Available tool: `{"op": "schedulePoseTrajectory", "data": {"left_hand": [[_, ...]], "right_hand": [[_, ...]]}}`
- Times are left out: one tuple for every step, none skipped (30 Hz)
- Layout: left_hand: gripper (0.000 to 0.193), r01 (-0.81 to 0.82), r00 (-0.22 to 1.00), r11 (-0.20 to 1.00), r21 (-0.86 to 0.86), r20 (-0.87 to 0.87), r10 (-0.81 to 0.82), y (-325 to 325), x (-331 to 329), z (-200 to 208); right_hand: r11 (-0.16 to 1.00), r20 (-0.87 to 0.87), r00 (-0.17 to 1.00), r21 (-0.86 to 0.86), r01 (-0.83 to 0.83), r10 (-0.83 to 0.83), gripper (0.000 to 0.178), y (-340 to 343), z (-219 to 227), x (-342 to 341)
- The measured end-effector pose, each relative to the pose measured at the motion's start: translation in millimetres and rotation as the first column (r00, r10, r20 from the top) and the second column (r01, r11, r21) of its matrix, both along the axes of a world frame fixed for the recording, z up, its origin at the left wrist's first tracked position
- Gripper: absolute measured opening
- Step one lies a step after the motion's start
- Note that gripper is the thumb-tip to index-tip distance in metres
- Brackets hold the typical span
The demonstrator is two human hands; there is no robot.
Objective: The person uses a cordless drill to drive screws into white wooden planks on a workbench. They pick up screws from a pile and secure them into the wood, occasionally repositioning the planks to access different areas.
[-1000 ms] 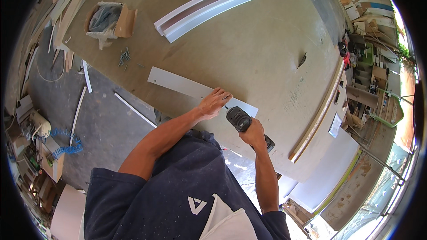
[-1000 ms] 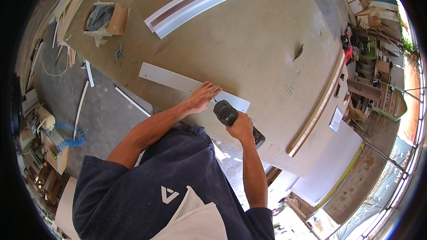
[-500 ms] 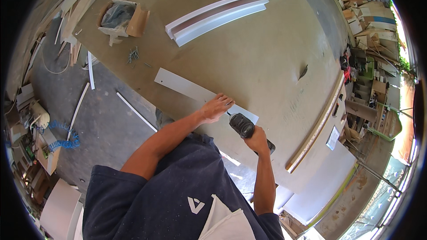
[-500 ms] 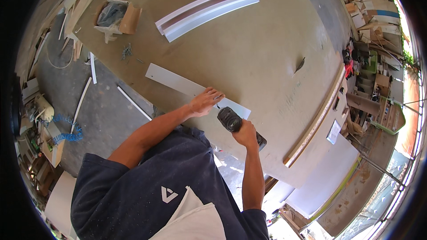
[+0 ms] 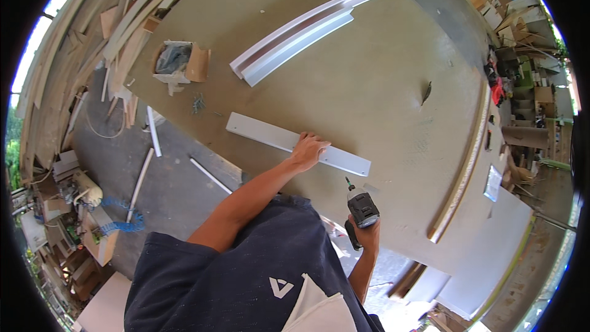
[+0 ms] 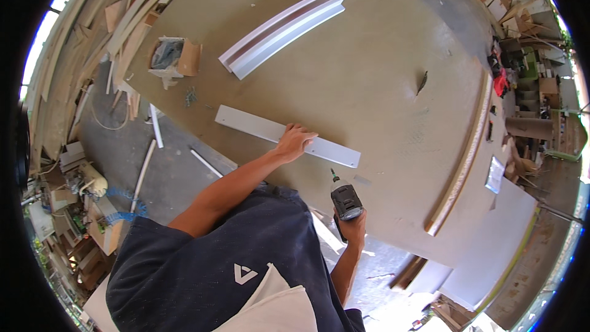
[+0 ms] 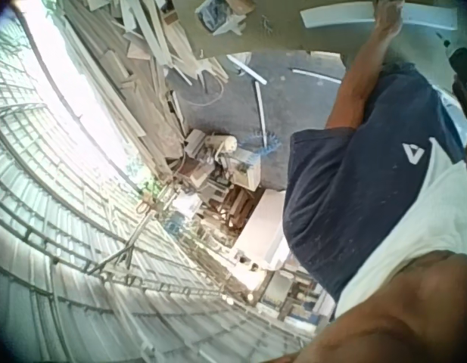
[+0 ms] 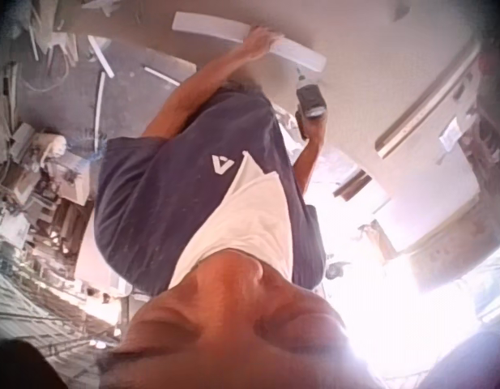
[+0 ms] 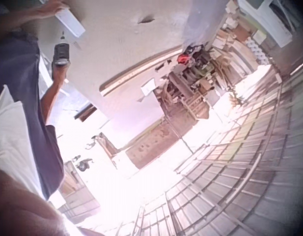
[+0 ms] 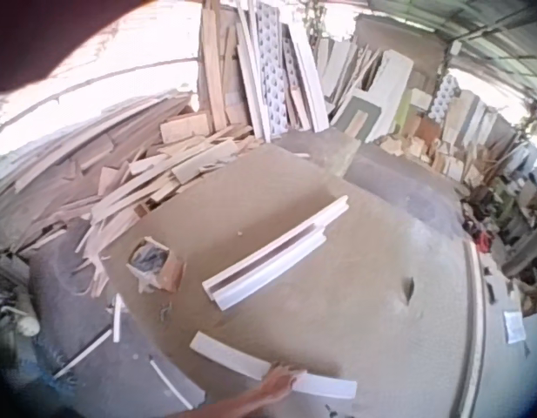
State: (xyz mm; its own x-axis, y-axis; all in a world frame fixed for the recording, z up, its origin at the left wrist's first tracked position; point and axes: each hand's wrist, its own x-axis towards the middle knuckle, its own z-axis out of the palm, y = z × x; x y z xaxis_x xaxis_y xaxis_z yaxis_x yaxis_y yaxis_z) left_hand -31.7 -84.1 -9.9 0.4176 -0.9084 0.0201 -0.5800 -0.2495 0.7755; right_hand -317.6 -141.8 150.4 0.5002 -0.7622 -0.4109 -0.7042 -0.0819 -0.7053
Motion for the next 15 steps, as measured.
{"op": "schedulePoseTrajectory", "data": {"left_hand": [[0.031, -0.004, 1.0, 0.997, -0.083, 0.021, 0.006, 2.4, 2.6, -10.3], [0.029, -0.044, 0.999, 0.993, -0.106, -0.008, 0.044, 4.9, 5.1, -8.4], [0.028, -0.09, 0.996, 0.988, -0.127, -0.04, 0.086, 9.3, 7.8, -6.4], [0.027, -0.131, 0.99, 0.98, -0.152, -0.071, 0.122, 12.2, 10.9, -2.7], [0.022, -0.165, 0.986, 0.971, -0.176, -0.051, 0.159, 17.8, 13.5, 1.9], [0.019, -0.202, 0.979, 0.959, -0.199, -0.033, 0.199, 26.7, 17.2, 6.6], [0.015, -0.233, 0.972, 0.946, -0.227, -0.018, 0.235, 34.5, 19.0, 13.1], [0.012, -0.291, 0.956, 0.927, -0.236, -0.038, 0.291, 43.7, 21.0, 19.7], [0.009, -0.351, 0.936, 0.904, -0.244, -0.058, 0.348, 55.0, 23.4, 26.6], [0.007, -0.41, 0.911, 0.876, -0.253, -0.075, 0.405, 68.3, 25.9, 32.7], [0.008, -0.504, 0.864, 0.829, -0.242, -0.146, 0.482, 79.9, 27.0, 31.6], [0.01, -0.591, 0.805, 0.774, -0.226, -0.216, 0.552, 93.0, 28.3, 30.3], [0.012, -0.677, 0.732, 0.708, -0.2, -0.281, 0.621, 109.3, 30.9, 28.7], [0.019, -0.756, 0.644, 0.645, -0.112, -0.304, 0.702, 123.7, 33.8, 30.4], [0.027, -0.82, 0.548, 0.572, -0.023, -0.317, 0.774, 139.6, 38.4, 32.5]], "right_hand": [[1.0, -0.02, 1.0, -0.001, -0.011, 0.011, 0.037, 5.9, -7.9, -4.7], [1.0, -0.039, 0.999, -0.006, -0.021, 0.021, 0.036, 11.0, -17.8, -14.8], [0.999, -0.059, 0.998, -0.011, -0.036, 0.036, 0.036, 16.6, -28.9, -24.7], [0.999, -0.025, 1.0, -0.045, 0.002, -0.003, 0.036, 23.8, -51.7, -38.9], [0.998, -0.014, 0.999, -0.054, -0.032, 0.032, 0.037, 26.3, -56.3, -41.0], [0.995, -0.004, 0.998, -0.064, -0.071, 0.071, 0.037, 28.2, -61.4, -41.8], [0.992, 0.004, 0.994, -0.077, -0.104, 0.105, 0.037, 30.4, -65.2, -44.4], [0.981, 0.042, 0.992, -0.159, -0.107, 0.115, 0.035, 33.2, -77.3, -47.6], [0.98, 0.048, 0.99, -0.152, -0.127, 0.136, 0.034, 33.9, -87.3, -47.1], [0.978, 0.057, 0.986, -0.146, -0.149, 0.158, 0.034, 35.2, -96.3, -45.5], [0.98, 0.082, 0.981, -0.104, -0.17, 0.178, 0.032, 34.2, -92.9, -38.6], [0.98, 0.107, 0.975, -0.059, -0.188, 0.194, 0.031, 34.2, -88.7, -32.0], [0.975, 0.153, 0.965, 0.03, -0.22, 0.213, 0.029, 30.5, -61.0, -9.0], [0.962, 0.198, 0.955, 0.114, -0.248, 0.222, 0.028, 28.7, -44.9, 7.6], [0.957, 0.232, 0.945, 0.122, -0.263, 0.23, 0.028, 29.5, -44.9, 16.3]]}}
